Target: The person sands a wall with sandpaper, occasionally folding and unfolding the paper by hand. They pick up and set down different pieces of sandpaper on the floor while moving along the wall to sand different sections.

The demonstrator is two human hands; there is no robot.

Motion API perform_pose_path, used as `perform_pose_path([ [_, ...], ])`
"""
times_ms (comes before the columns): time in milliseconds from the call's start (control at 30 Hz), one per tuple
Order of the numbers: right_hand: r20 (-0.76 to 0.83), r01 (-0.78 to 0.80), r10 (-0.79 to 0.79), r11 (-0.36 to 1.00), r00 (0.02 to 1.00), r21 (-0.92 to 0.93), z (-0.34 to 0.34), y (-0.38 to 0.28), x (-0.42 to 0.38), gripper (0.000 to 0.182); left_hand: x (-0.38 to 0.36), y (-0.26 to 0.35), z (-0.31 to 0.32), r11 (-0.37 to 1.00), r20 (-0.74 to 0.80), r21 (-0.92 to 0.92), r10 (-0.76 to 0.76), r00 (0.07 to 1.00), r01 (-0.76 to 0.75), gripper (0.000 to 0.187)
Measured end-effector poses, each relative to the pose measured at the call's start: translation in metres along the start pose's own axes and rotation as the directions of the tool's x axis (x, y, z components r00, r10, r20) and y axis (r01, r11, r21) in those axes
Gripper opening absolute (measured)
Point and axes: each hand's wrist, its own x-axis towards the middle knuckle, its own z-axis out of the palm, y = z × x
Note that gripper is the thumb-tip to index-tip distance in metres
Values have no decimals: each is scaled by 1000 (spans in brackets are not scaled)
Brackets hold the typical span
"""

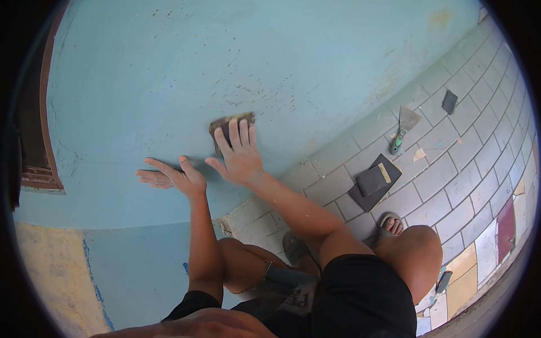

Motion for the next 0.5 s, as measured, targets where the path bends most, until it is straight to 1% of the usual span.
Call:
perform_pose_path([
  [33, 2, -13, 13, 1000, 1000, 2, -5, 4, -4, 92, 0, 2, -3, 1000, 11, -2, -9, 1000, 9, 91],
  [100, 184, -6, -3, 999, 983, 50, -20, 24, 5, 95, 11, -1, -10, 1000, 19, -1, -1, 1000, 1, 92],
  [133, -90, -31, 27, 999, 996, -42, -30, 46, 39, 96, 14, -5, -18, 998, 36, 50, 48, 998, -50, 94],
  [167, -324, -116, 106, 993, 940, -10, -61, 62, 90, 93, 14, -8, -25, 990, 60, 98, 91, 994, -97, 95],
  [200, -422, -248, 242, 968, 874, 41, -91, 78, 131, 88, 15, -10, -29, 991, 64, 99, 82, 995, -88, 95],
  [233, -476, -356, 337, 933, 812, 52, -115, 100, 166, 84, 14, -12, -33, 997, 97, 62, 47, 994, -54, 97],
  [267, -471, -364, 341, 930, 814, 46, -133, 111, 181, 84, 13, -12, -35, 999, 132, 24, 19, 991, -22, 98],
  [300, -477, -345, 354, 932, 804, 110, -148, 119, 190, 83, 10, -11, -30, 999, 143, 25, 20, 989, -24, 98],
  [333, -482, -322, 366, 931, 796, 174, -156, 121, 193, 82, 7, -9, -20, 999, 91, 40, 22, 996, -26, 98],
  [367, -493, -344, 364, 929, 790, 135, -128, 109, 170, 87, 5, -6, -10, 999, 29, 45, 27, 999, -29, 97],
  [400, -515, -362, 354, 928, 780, 90, -82, 89, 128, 91, 2, -4, -3, 999, 23, 26, 34, 999, -34, 97],
  [433, -437, -310, 290, 950, 851, 28, -46, 64, 80, 89, -1, -2, 5, 998, -13, 47, 53, 999, -53, 97],
  [467, -305, -250, 244, 968, 921, 20, -7, 38, 26, 95, -1, 2, 12, 995, -43, 69, 75, 996, -72, 96],
  [500, -147, -192, 197, 980, 969, 53, 14, 11, -24, 97, -3, 4, 12, 995, -37, 53, 83, 996, -81, 96],
])
